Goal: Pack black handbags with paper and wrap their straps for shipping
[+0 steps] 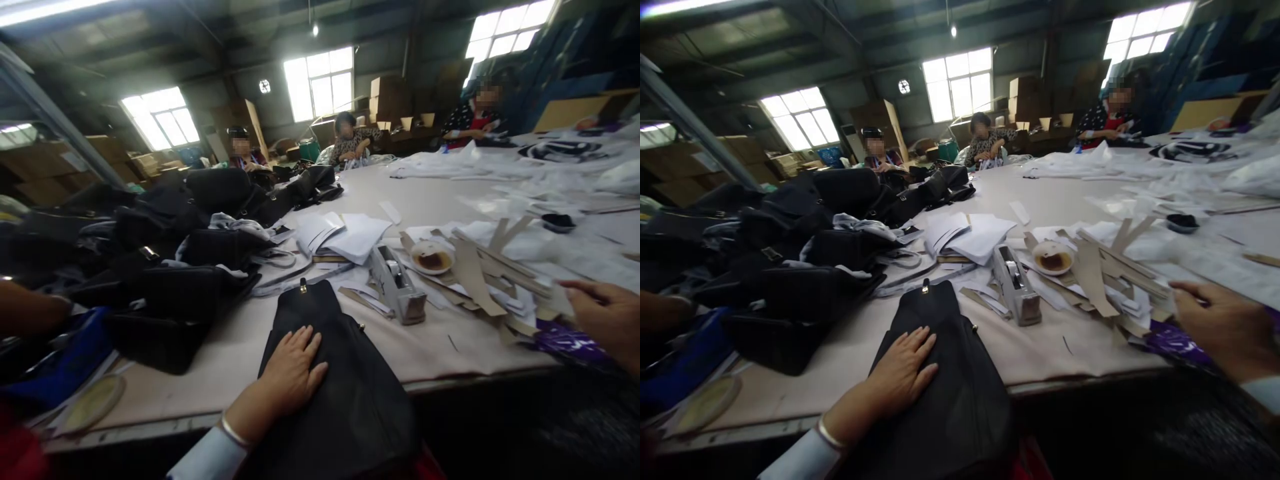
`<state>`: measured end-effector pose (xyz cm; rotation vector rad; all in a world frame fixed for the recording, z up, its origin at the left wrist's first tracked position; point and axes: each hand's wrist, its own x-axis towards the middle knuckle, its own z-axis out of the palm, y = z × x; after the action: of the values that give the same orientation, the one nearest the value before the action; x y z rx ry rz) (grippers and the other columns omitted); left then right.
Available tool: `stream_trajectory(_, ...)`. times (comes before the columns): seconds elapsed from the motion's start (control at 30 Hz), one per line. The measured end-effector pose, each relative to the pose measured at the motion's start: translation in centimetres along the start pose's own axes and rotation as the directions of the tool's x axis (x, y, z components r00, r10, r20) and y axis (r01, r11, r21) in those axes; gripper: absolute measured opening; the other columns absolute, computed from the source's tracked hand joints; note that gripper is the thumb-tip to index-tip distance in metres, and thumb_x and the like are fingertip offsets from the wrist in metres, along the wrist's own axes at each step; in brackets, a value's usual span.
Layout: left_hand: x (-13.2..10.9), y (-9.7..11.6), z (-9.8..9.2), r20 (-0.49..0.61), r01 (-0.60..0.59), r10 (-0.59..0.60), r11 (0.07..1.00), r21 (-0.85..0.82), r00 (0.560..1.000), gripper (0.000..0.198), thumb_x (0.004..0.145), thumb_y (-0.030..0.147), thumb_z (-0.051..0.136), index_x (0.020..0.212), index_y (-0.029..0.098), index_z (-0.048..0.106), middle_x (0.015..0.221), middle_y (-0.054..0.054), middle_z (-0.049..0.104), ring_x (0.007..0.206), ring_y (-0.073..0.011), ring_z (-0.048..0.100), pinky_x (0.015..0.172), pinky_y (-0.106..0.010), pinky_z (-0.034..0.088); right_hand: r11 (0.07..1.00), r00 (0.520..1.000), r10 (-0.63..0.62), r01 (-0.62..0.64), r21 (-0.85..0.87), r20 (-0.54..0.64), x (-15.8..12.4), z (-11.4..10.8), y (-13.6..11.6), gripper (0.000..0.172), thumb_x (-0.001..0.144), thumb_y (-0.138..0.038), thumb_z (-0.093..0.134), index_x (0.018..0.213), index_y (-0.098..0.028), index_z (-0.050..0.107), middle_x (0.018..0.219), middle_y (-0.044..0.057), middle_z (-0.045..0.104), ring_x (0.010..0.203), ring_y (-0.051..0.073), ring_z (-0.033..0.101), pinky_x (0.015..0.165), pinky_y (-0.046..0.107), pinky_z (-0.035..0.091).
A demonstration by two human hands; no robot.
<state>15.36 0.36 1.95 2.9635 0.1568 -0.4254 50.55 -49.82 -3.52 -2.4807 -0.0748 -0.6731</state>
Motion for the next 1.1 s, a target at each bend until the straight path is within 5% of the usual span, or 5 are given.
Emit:
stream_trajectory(0.27, 0.2, -0.2, -0.1, -0.011, -0.015, 0.015, 1.0, -0.014, 1.0, 0.068, 0.1, 0.056, 0.033, 0.153, 0.015, 0.041, 0.161, -0.019, 0.034, 0.15, -0.0335, 0.03, 0.123, -0.055, 0.027, 0.889, 0.917, -0.397, 0.391, 0.237, -0.023, -1.4, 0.1, -17.9, 0.029, 0.083, -0.036, 0.054, 0.098, -0.021, 0.075, 0.104, 0.013, 0.076, 0.1, 0.027, 0.07, 0.095, 0.04, 0.053)
stream_trajectory(0.67, 0.4, -1.0, 0.3, -0.046, -0.041, 0.036, 0.994, -0.103, 0.998, 0.069, 0.098, 0.056, 0.037, 0.152, 0.014, 0.043, 0.16, -0.021, 0.036, 0.15, -0.0354, 0.032, 0.122, -0.056, 0.026, 0.482, 0.316, -0.876, 0.592, 0.646, 0.364, -9.9, 8.0, -41.6, 0.041, 0.097, -0.035, 0.053, 0.13, -0.014, 0.064, 0.134, 0.014, 0.065, 0.126, 0.027, 0.058, 0.112, 0.041, 0.042)
stream_trajectory(0.8, 0.1, -1.6, 0.1, -0.079, -0.101, 0.089, 0.982, -0.161, 0.993, 0.065, 0.095, 0.052, 0.049, 0.148, 0.015, 0.049, 0.156, -0.02, 0.044, 0.146, -0.0363, 0.038, 0.123, -0.057, 0.024, 0.486, -0.015, -0.835, 0.446, 0.752, 0.549, -17.8, 10.6, -42.9, 0.056, 0.104, -0.041, 0.04, 0.152, -0.013, 0.043, 0.158, 0.016, 0.041, 0.148, 0.026, 0.036, 0.121, 0.045, 0.031)
stream_trajectory(0.93, -0.5, -4.3, -2.5, -0.041, -0.243, 0.241, 0.93, -0.276, 0.97, 0.059, 0.085, 0.042, 0.066, 0.138, 0.018, 0.059, 0.15, -0.015, 0.052, 0.14, -0.0331, 0.046, 0.121, -0.047, 0.031, 0.567, -0.108, -0.736, 0.441, 0.696, 0.669, -20.5, 12.9, -41.1, 0.059, 0.106, -0.048, 0.027, 0.156, -0.02, 0.038, 0.165, 0.012, 0.028, 0.154, 0.032, 0.018, 0.123, 0.057, 0.018)
stream_trajectory(1.1, 3.6, -5.3, -13.1, 0.014, -0.327, 0.349, 0.891, -0.315, 0.937, 0.025, 0.091, 0.031, 0.057, 0.088, 0.019, 0.079, 0.078, -0.006, 0.076, 0.075, -0.0218, 0.07, 0.086, -0.036, 0.055, 0.527, -0.108, -0.735, 0.529, 0.665, 0.669, -20.8, 13.5, -41.3, 0.062, 0.103, -0.054, 0.037, 0.157, -0.025, 0.037, 0.167, 0.013, 0.024, 0.154, 0.037, 0.017, 0.121, 0.062, 0.016)
